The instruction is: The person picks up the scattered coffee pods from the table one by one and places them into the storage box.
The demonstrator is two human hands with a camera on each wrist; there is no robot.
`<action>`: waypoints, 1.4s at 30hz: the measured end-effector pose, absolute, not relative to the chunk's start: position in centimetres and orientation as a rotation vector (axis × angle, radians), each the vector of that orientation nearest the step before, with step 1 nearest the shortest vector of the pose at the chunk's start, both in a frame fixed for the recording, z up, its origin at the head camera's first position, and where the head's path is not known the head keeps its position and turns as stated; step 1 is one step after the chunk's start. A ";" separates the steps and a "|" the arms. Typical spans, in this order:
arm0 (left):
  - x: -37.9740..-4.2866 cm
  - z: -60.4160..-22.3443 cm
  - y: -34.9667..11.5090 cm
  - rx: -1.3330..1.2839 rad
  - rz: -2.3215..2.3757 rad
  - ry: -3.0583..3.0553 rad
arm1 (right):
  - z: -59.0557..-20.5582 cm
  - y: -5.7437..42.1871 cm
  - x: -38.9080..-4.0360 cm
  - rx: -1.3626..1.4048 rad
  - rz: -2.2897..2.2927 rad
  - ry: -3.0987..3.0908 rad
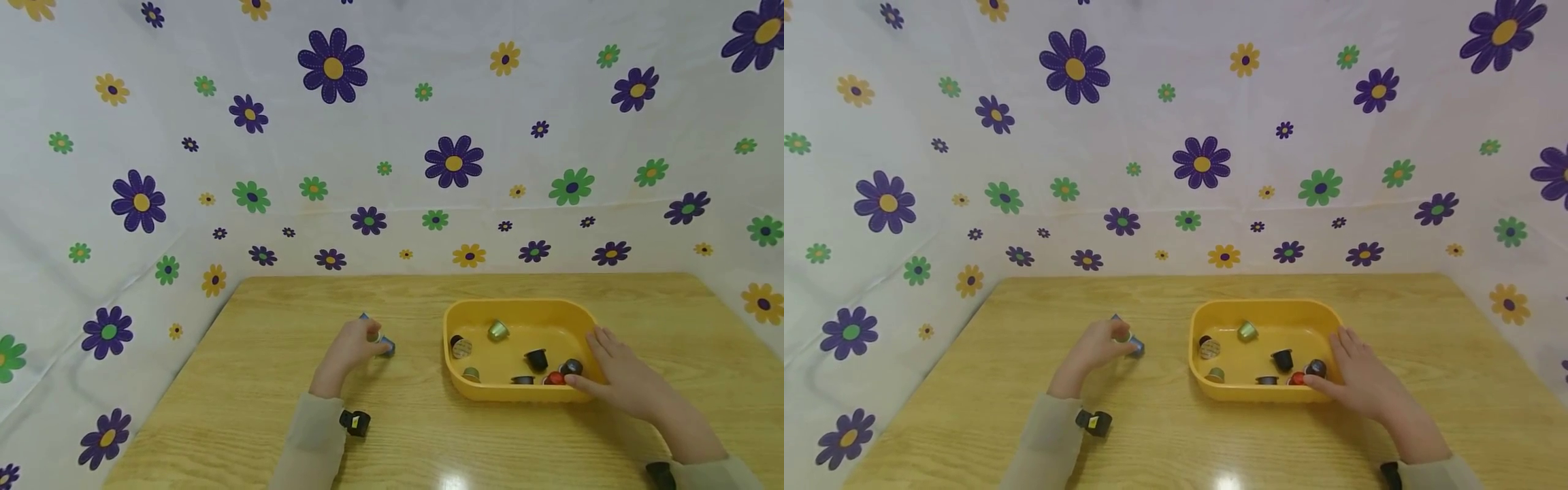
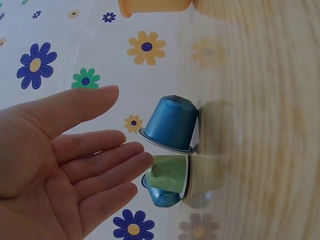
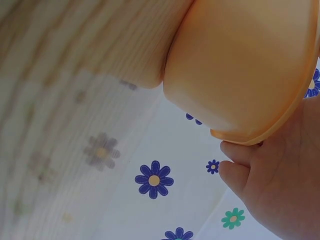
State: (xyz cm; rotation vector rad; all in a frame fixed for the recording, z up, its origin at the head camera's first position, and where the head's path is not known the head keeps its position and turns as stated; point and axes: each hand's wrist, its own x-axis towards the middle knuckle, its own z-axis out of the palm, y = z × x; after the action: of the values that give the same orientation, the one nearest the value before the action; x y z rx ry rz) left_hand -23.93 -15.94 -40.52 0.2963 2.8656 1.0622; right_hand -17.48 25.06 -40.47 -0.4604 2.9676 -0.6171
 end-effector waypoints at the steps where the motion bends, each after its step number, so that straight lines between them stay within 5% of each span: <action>1: -23.9 -40.5 -16.0 0.301 1.064 2.865 | -40.5 25.1 -17.5 -0.462 -0.618 2.965; 42: -24.5 -41.1 -15.6 0.577 0.924 2.775 | -40.1 25.3 -17.5 -0.496 -0.641 2.947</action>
State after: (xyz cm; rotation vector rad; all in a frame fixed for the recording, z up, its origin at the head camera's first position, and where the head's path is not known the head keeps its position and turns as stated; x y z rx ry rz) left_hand -24.45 -15.65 -41.14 0.5773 2.7753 0.9243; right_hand -17.47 25.27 -40.07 -0.4956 2.9465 -0.6408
